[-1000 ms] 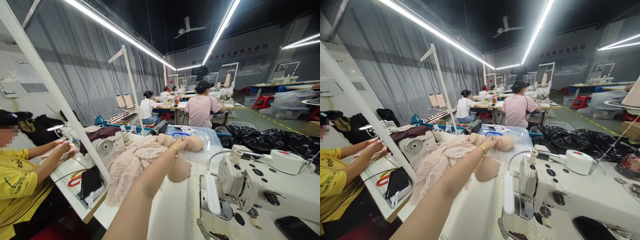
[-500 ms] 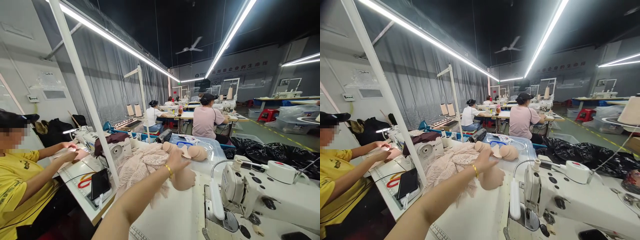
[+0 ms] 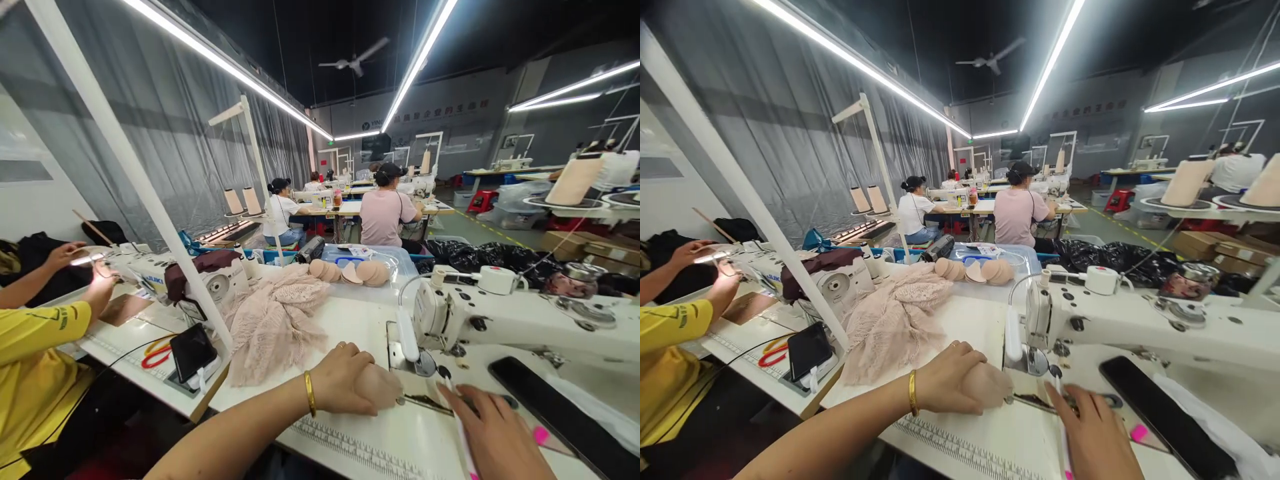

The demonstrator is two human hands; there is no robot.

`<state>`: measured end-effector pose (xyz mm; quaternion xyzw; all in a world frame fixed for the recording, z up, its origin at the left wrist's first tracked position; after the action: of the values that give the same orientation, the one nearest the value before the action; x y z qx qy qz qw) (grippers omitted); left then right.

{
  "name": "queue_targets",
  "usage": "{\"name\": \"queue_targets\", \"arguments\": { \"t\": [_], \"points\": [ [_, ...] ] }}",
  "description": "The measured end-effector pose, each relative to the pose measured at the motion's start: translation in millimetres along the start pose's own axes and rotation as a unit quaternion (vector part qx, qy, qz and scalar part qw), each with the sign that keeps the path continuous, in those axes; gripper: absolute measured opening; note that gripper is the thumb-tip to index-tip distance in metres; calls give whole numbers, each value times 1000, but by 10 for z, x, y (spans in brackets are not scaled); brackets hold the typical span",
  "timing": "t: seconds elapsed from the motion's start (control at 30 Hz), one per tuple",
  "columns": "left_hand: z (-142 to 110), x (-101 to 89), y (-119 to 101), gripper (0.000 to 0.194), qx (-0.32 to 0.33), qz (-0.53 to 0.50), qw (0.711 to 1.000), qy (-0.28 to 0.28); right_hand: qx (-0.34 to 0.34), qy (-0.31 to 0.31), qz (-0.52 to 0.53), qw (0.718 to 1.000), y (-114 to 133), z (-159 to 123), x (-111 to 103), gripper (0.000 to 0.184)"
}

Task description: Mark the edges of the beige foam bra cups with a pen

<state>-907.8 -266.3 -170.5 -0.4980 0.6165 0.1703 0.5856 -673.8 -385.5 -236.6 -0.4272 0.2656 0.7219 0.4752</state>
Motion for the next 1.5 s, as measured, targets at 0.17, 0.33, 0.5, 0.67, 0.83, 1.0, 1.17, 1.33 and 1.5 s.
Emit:
{"name": "queue_targets", "arguments": {
  "t": [0.17,0.33,0.5,0.67,0.83,1.0,1.17,1.33,1.5],
  "points": [
    [-373,10,206,127,5,-115,993,-21,-27,-49,133,990,377,328,-105,38],
    [-603,-25,600,123,-40,-126,991,-24,31,71,242,967,550,526,266,67],
    [-587,2,690,99,-79,-147,986,-24,95,176,265,943,481,695,385,90],
    [-508,-7,691,76,-103,-198,974,-46,119,159,312,929,369,752,385,81],
    [-492,99,770,51,-123,-280,952,-25,142,144,397,895,394,685,367,68],
    [-538,135,794,39,-117,-332,936,7,161,159,472,852,454,603,317,61],
    [-715,-37,929,31,-112,-311,944,20,173,192,480,839,351,305,229,53],
    [-957,-303,1287,36,-147,-260,954,-13,216,202,460,837,45,-99,160,57],
    [-1218,-598,1577,39,-215,-170,946,-171,212,215,379,875,-245,-228,66,62]
  ]
}}
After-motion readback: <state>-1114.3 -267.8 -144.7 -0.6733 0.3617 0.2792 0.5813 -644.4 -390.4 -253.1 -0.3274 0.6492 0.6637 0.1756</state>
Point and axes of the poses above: each hand's wrist, its own z-axis towards the middle knuckle, its own x-axis out of the palm, y = z × x, the point moved 8 cm from there along z, towards the middle knuckle, and after that the axes turned 14 degrees about -x, right-handed, at the moved point
